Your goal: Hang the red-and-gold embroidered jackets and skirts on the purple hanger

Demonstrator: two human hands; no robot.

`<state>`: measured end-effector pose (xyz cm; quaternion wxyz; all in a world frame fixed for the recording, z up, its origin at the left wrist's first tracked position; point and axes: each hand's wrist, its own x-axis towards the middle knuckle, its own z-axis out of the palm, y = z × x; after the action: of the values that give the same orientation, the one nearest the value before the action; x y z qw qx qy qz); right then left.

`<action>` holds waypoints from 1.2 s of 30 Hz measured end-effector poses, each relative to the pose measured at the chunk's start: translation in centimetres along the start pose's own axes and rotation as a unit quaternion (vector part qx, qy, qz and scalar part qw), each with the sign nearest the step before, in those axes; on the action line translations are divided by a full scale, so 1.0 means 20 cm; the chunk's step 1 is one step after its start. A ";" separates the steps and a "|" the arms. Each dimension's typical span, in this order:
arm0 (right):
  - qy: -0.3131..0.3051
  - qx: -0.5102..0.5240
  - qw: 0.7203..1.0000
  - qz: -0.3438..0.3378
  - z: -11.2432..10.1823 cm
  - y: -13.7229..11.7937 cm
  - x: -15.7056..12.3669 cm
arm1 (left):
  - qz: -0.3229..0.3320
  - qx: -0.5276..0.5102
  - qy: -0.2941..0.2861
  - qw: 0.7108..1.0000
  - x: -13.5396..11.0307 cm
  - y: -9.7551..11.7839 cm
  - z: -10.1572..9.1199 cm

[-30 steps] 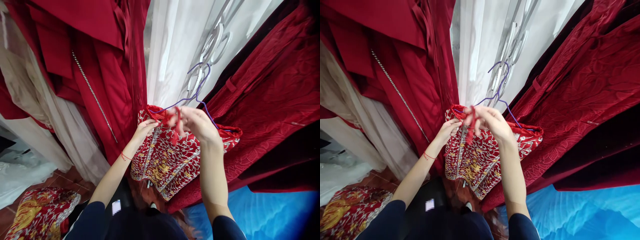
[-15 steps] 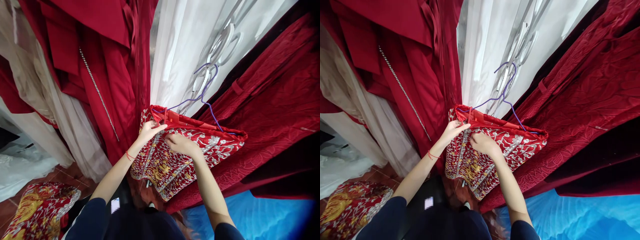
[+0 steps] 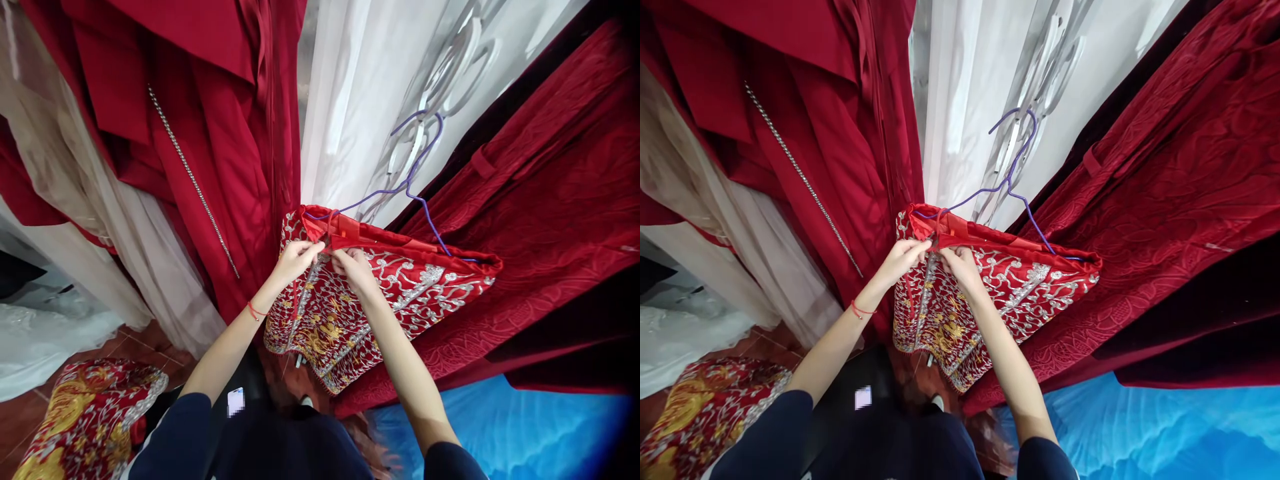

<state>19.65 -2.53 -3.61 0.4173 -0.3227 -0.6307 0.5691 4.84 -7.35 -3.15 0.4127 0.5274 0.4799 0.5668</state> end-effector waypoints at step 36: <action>0.119 -0.187 0.963 -0.155 -0.21 -0.25 0.03 | 0.177 0.066 0.036 0.981 0.25 0.07 -0.07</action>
<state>23.51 -0.84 1.49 0.5043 -0.3588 -0.7140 0.3273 2.91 -2.88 -0.69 0.2525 0.6092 0.4301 0.6165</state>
